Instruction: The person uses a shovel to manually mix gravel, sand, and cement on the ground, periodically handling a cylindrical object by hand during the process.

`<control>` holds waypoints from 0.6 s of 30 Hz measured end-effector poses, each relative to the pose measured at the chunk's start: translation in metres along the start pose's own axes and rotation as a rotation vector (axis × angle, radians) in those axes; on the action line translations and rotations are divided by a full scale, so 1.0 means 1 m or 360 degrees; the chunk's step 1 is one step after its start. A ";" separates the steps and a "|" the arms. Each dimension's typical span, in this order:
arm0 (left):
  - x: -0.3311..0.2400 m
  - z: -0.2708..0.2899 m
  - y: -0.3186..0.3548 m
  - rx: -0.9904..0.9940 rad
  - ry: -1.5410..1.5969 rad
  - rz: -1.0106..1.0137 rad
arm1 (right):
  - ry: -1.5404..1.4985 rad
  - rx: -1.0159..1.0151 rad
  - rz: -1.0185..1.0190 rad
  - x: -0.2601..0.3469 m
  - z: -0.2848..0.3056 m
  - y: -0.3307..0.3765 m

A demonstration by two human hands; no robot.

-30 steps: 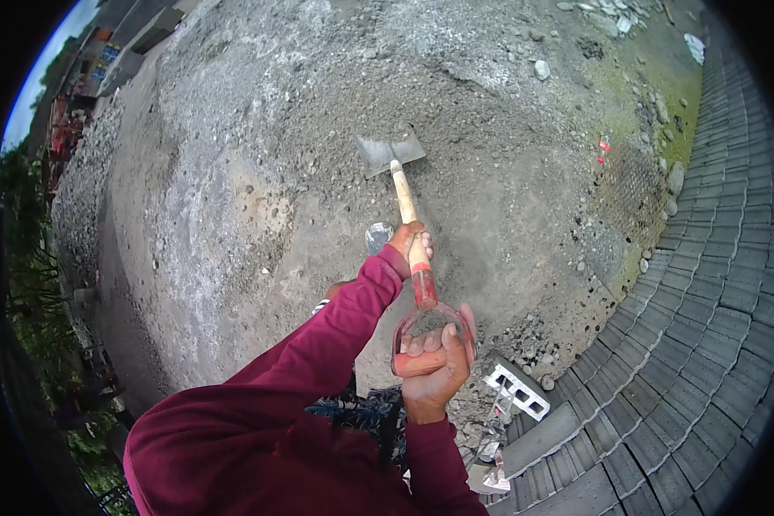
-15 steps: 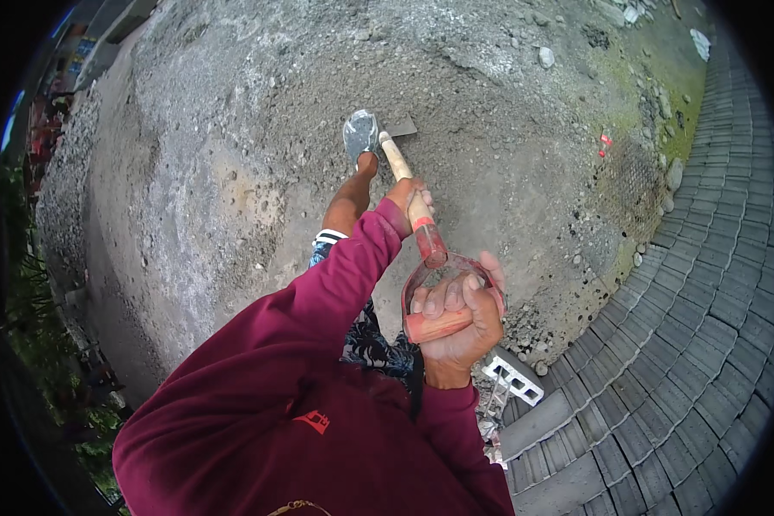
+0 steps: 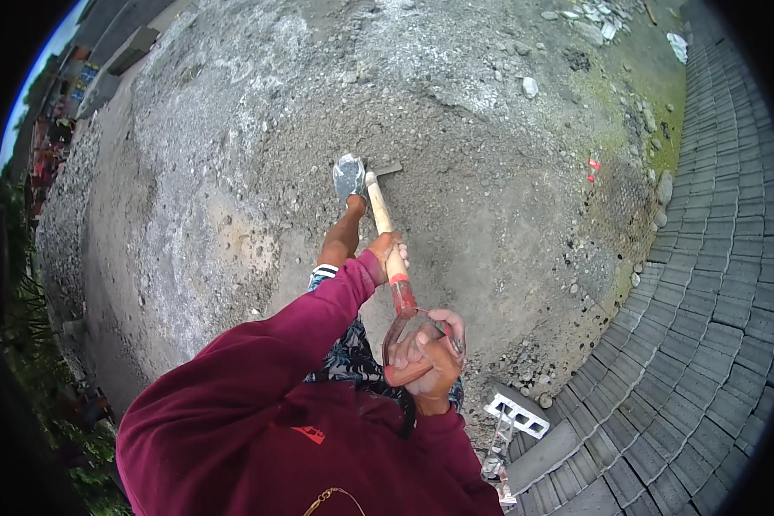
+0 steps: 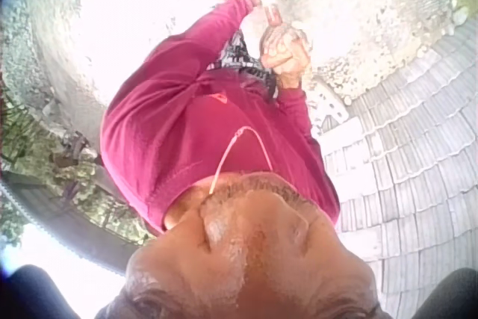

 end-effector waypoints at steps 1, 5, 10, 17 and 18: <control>0.005 -0.001 -0.011 0.0132 0.0048 -0.0018 | 0.0043 0.0015 0.0014 -0.006 0.007 0.003; 0.035 0.031 -0.007 -0.0304 -0.0285 -0.0110 | 0.0012 -0.0131 -0.0118 -0.027 0.058 0.024; 0.033 0.018 0.017 -0.0233 -0.0286 -0.0011 | -0.0137 -0.0193 -0.0049 -0.015 0.028 0.040; 0.038 0.039 -0.067 -0.0472 -0.0357 -0.0230 | 0.0051 -0.0351 -0.0021 -0.046 0.145 -0.026; 0.036 0.023 -0.076 -0.0427 -0.0335 -0.0249 | 0.0238 -0.0452 -0.0036 -0.046 0.169 -0.031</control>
Point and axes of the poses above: each hand's wrist, its own y-axis away from the middle knuckle, its own z-axis out of the back of the hand, x = y × z, the point moved 8 cm from there along -y, towards the middle knuckle, and after that the axes turned 5 degrees about y, right-handed, at the moved point
